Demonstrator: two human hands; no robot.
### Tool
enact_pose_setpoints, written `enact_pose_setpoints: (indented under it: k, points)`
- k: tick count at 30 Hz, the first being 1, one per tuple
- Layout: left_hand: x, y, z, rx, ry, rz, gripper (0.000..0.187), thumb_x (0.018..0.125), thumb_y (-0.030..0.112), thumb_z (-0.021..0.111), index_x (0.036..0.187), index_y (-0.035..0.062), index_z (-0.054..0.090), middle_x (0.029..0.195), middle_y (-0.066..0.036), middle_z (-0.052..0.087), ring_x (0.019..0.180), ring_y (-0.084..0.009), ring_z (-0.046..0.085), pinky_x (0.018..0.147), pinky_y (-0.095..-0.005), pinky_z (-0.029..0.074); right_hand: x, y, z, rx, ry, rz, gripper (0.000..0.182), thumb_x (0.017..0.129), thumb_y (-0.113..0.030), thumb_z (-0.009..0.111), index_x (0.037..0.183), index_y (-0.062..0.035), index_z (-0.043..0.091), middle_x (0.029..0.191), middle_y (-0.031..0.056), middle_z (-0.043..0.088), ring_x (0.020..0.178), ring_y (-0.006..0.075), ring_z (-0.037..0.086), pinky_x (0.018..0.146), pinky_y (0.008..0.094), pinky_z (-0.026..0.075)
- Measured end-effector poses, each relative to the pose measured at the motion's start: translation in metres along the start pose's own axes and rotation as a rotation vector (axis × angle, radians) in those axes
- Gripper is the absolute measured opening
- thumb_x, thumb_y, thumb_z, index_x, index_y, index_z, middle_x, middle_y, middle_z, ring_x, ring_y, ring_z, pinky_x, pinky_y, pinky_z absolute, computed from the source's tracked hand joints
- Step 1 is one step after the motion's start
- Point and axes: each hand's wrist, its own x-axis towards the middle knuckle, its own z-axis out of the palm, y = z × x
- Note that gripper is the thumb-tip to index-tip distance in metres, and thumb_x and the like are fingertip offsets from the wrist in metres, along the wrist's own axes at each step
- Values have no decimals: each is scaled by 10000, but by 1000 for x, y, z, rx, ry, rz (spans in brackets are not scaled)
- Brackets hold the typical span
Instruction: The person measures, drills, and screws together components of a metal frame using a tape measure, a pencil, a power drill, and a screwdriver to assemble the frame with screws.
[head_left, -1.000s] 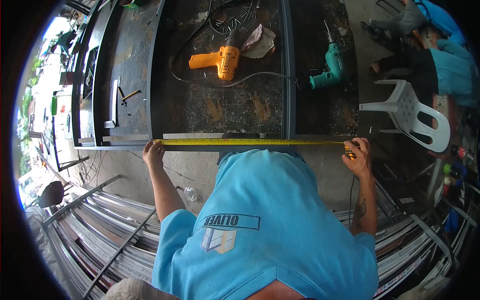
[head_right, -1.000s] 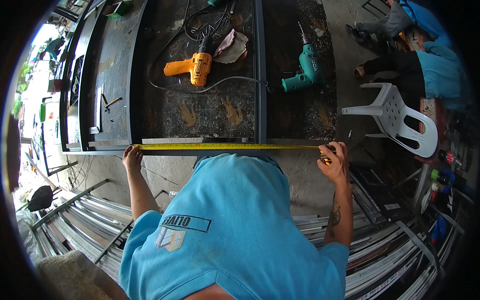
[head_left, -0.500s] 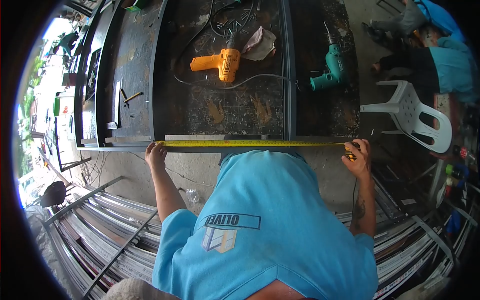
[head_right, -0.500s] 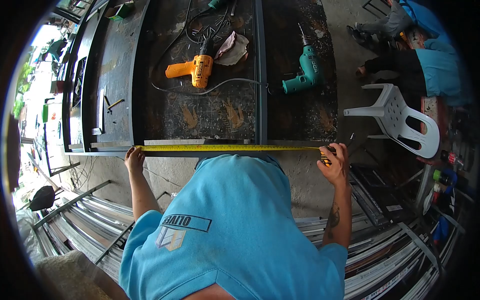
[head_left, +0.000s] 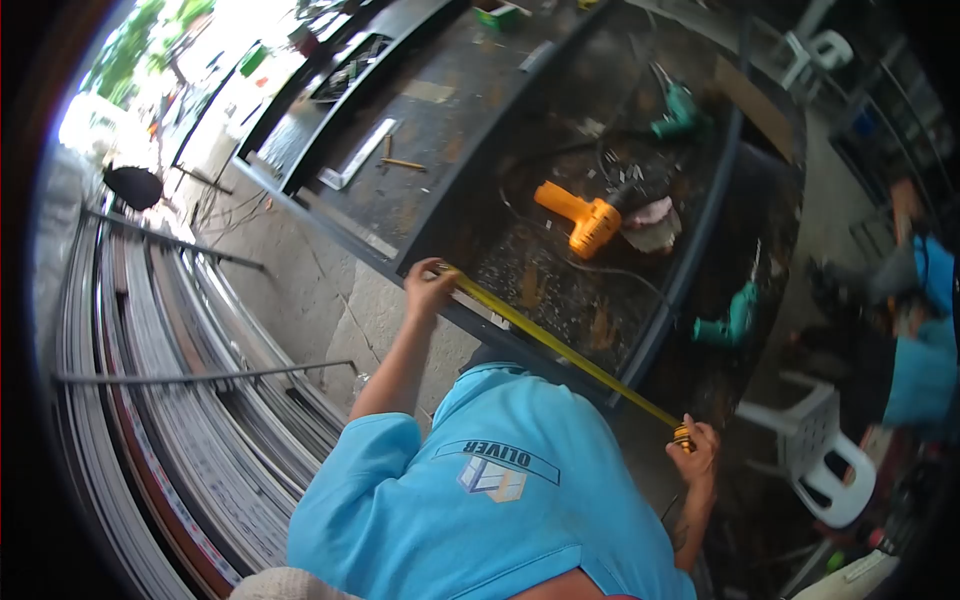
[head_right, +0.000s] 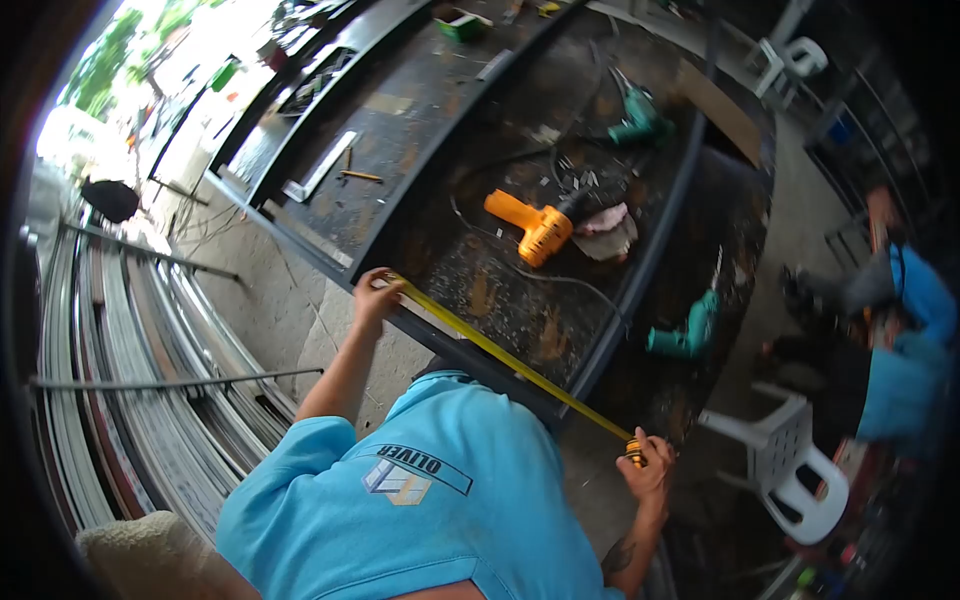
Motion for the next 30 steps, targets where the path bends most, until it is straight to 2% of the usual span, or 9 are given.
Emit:
enact_pose_setpoints:
  k: [6, 8, 11, 12, 18, 23, 26, 28, 30]
  points:
    - [-41, 8, 49, 41, -499, 81, 458, 828, 147, 741, 1219, 29, 532, 926, -107, 675, 782, -163, 652, 655, -287, 538, 70, -116, 17, 0, 34, -113, 707, 621, -269, 751, 1268, -44, 580, 1008, 197, 630, 966, 384, 582, 904, 464, 445]
    - [-38, 23, 43, 147, -1051, 174, 525, 857, 221, 731, 1290, 31, 501, 1026, -131, 676, 918, -175, 646, 780, -310, 536, 88, -147, 28, -1, 64, -191, 702, 636, -290, 761, 1270, -50, 580, 1006, 196, 635, 947, 371, 597, 896, 454, 449]
    - [-4, 44, 14, 221, -944, 168, 555, 868, 262, 721, 1320, 36, 492, 1031, -136, 676, 980, -178, 632, 860, -311, 511, 116, -200, 54, 5, 87, -180, 685, 665, -308, 761, 1271, -48, 577, 1018, 196, 637, 947, 375, 605, 879, 454, 463]
    - [14, 46, 0, 181, -834, 191, 531, 864, 256, 725, 1294, 29, 513, 1025, -127, 676, 968, -173, 636, 850, -308, 515, 124, -223, 66, 180, 142, -1, 681, 687, -326, 762, 1276, -44, 571, 1023, 199, 636, 953, 381, 610, 857, 458, 477]
    - [176, 40, -99, 117, -449, 241, 421, 872, 201, 691, 1209, -16, 563, 1021, -146, 688, 948, -184, 652, 796, -308, 524, 199, -278, 170, 74, 295, -73, 709, 675, -304, 787, 1288, -41, 548, 1061, 211, 606, 983, 398, 581, 857, 465, 473]
    - [332, 66, -138, 159, -344, 307, 378, 841, 205, 686, 1156, 11, 602, 990, -142, 703, 912, -194, 679, 798, -306, 525, 250, -321, 234, -94, 444, -17, 706, 654, -224, 812, 1279, -48, 535, 1082, 189, 575, 1020, 378, 541, 878, 466, 455]
    - [403, 105, -133, 413, -196, 522, 364, 766, 216, 711, 1083, 50, 645, 981, -138, 697, 910, -301, 666, 842, -347, 506, 265, -357, 233, -406, 397, 255, 685, 655, -301, 825, 1246, -73, 566, 1195, 180, 530, 1075, 381, 519, 901, 490, 444]
    - [459, 122, -119, 591, -162, 741, 355, 742, 222, 717, 1061, 81, 650, 1077, -104, 645, 1050, -315, 573, 937, -392, 448, 290, -385, 222, -435, 432, 329, 550, 671, -281, 813, 1138, -56, 628, 1188, 174, 545, 1075, 370, 529, 893, 467, 453]
    - [506, 137, -95, 664, -162, 906, 381, 738, 242, 731, 1080, 105, 633, 1194, -94, 577, 1169, -321, 487, 994, -418, 398, 346, -412, 206, -223, 568, 31, 366, 727, -203, 766, 1039, -39, 668, 1034, 160, 602, 981, 353, 575, 850, 408, 472]
